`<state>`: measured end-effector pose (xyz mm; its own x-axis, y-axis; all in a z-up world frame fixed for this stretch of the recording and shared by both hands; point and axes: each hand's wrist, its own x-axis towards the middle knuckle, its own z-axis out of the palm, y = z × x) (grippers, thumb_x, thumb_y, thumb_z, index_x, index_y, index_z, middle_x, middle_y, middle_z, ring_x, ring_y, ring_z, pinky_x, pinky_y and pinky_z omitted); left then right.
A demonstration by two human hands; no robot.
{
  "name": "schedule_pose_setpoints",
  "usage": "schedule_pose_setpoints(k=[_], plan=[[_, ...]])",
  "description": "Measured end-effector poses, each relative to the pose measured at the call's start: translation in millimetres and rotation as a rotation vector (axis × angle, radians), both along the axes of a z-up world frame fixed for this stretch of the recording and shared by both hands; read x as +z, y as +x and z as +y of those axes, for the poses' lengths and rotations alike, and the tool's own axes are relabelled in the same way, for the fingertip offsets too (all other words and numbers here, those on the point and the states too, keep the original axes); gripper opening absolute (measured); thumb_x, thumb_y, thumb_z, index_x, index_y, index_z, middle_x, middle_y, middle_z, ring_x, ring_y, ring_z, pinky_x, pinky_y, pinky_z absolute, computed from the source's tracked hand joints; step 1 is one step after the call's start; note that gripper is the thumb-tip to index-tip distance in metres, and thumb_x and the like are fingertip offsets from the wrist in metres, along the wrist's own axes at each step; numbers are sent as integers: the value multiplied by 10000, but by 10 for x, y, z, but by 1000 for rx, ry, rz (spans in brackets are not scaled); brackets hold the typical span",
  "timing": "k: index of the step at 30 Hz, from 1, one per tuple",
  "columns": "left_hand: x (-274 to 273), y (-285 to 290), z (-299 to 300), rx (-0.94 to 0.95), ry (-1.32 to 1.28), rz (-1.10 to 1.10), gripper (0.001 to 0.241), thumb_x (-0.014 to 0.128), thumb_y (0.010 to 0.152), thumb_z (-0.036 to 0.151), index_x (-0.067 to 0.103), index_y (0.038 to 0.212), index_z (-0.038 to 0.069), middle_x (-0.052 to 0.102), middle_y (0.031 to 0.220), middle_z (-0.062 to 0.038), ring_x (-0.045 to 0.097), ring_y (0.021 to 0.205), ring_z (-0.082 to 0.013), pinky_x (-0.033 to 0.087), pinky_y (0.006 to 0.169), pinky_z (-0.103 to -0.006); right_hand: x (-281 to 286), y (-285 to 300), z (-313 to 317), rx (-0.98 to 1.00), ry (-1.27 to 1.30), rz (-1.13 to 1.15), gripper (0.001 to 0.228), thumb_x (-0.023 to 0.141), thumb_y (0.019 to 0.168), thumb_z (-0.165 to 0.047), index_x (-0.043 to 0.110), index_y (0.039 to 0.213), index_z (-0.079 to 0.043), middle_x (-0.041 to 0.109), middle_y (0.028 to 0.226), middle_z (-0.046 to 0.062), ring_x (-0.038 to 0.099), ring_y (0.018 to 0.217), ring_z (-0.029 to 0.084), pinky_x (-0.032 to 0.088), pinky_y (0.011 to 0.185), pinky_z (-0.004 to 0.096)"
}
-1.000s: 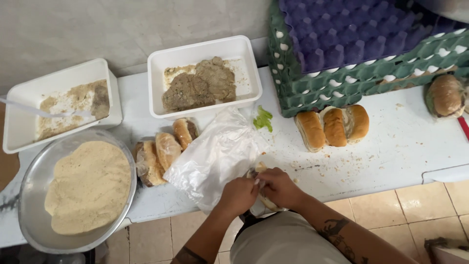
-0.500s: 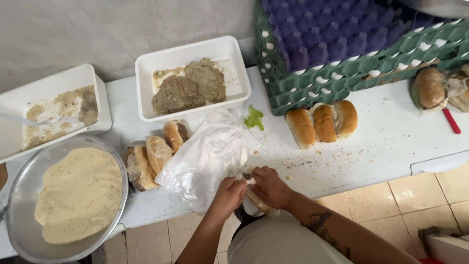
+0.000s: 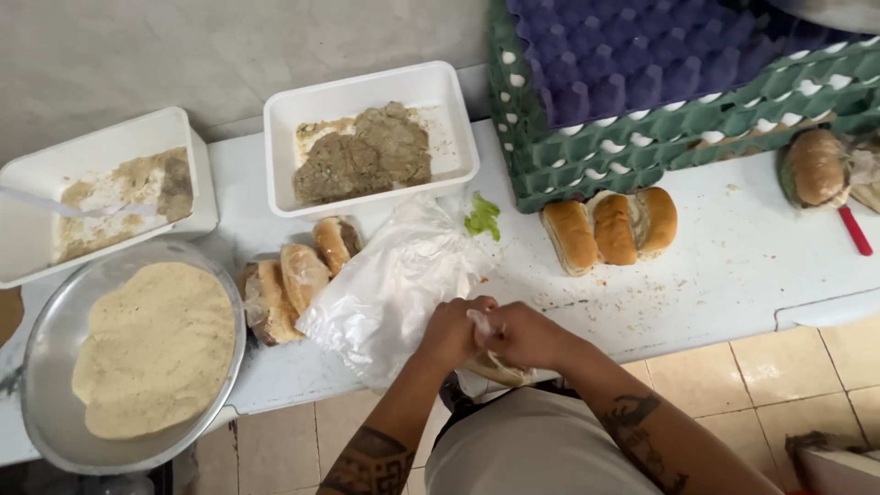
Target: Assembling sandwiches by slicing buns, adding lettuce and tomatoes, and placing meat patties before bagging them.
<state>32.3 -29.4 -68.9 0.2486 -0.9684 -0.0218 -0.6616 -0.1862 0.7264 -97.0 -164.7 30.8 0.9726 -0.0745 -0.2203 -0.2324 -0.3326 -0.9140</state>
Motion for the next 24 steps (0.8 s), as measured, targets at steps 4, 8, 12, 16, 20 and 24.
schedule_pose_setpoints(k=[4,8,12,16,20,24], plan=[[260,-20,-59,-3,69,-136,650,810,730,102,454,1272,63,689,1011,-164,693,947,-436,519,826,-549,-508,-69,-146,-498,534,124,115,644,928,-13,653,817,16,649,643,141,606,462,230,436,399,321],[-142,-58,-46,-109,-484,-470,288,535,986,223,574,1167,2,582,1038,-211,629,880,-444,512,727,-512,-977,-133,-242,-663,598,131,104,696,925,-48,685,847,20,645,645,157,617,462,210,430,367,281],[240,-214,-162,-342,-712,-627,119,553,1037,190,649,1091,145,610,1015,-58,589,842,-269,466,725,-408,-1042,-172,-326,-652,385,154,133,721,892,-78,774,875,43,686,648,164,598,479,192,442,396,307],[132,-125,-242,-503,-736,-530,192,476,1086,157,637,988,119,603,901,-34,589,828,-241,503,745,-371,-954,-236,-429,-596,112,158,128,772,858,-196,824,831,-82,716,685,125,653,613,228,515,587,371],[242,-30,-272,-520,-590,-445,195,482,1005,92,611,859,79,579,778,-61,612,766,-279,526,688,-364,-773,-390,-318,-664,-13,244,149,785,800,-274,833,810,-133,747,698,112,721,668,293,555,655,388],[188,-140,-310,-285,28,-255,244,549,843,226,525,1065,128,632,789,-123,682,789,-368,558,663,-502,-810,-431,-23,-639,-124,264,230,729,792,-286,816,938,-131,761,793,171,742,812,406,587,741,461]])
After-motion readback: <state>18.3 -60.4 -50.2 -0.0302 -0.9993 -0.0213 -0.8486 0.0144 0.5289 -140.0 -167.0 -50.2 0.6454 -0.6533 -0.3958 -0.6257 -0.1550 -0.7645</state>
